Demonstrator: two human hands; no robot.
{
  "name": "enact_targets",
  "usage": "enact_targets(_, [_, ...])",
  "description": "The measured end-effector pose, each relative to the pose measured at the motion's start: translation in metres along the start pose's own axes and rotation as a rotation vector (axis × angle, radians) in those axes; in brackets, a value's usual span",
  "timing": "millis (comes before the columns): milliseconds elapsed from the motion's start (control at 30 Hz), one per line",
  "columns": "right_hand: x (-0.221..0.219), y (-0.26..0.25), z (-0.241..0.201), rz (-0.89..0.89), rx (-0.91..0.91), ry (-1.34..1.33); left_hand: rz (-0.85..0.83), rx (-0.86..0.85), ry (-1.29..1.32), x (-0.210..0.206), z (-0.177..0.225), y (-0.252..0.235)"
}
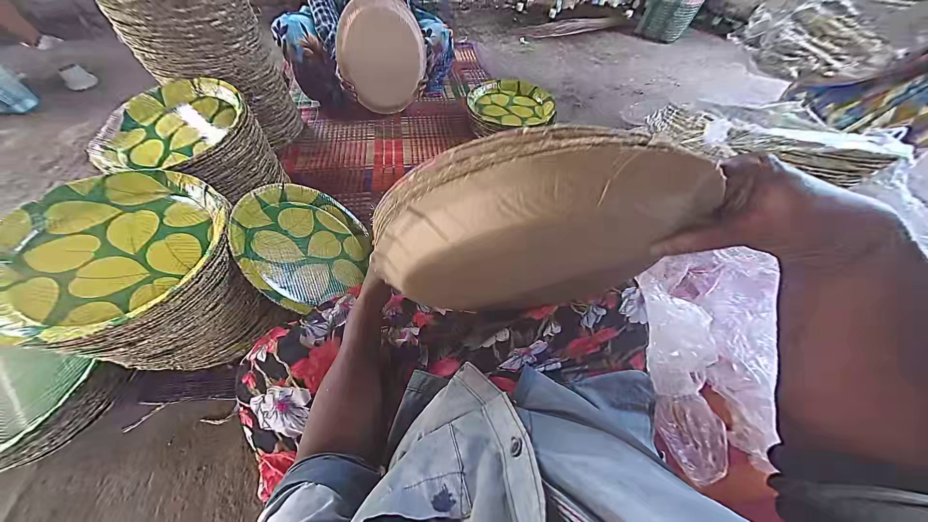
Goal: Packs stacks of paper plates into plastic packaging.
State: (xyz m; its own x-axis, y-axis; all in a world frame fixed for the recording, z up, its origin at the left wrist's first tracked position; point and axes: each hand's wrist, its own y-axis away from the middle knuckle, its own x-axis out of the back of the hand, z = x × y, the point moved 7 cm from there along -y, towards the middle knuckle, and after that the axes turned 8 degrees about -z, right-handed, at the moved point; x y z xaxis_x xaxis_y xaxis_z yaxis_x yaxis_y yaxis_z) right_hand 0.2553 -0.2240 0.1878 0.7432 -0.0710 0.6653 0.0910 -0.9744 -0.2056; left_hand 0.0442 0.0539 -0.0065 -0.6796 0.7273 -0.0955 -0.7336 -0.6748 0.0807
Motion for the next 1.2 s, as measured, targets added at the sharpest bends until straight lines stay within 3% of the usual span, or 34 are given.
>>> enact_targets(133, [0.006,-0.002,0.02,0.137,-0.084,0.02,-0.125,-0.084,-0.299,0.009,-0.024,-0.037])
enact_targets(200, [-0.002,-0.004,0.027,0.167,-0.134,0.035,-0.177,-0.09,-0.317,0.004,-0.021,-0.036])
enact_targets(333, [-0.026,0.0,0.025,0.199,-0.228,0.206,-0.088,-0.135,-0.161,0.004,-0.018,-0.035])
enact_targets(500, [-0.043,0.022,-0.012,0.222,-0.123,0.397,0.111,-0.163,0.107,0.017,-0.021,-0.039])
enact_targets(633, [-0.044,0.027,-0.024,0.19,-0.038,0.394,-0.042,-0.231,0.232,0.016,-0.024,-0.044])
enact_targets(800, [-0.052,0.017,-0.006,0.171,-0.103,0.464,0.034,-0.269,-0.027,0.017,0.004,-0.029])
enact_targets(1067, [-0.093,0.016,-0.006,-0.043,0.014,0.473,-0.043,-0.233,-0.122,0.012,0.005,-0.021])
enact_targets(1200, [-0.101,0.012,-0.013,-0.017,-0.005,0.5,-0.113,-0.346,-0.237,0.01,0.017,-0.023])
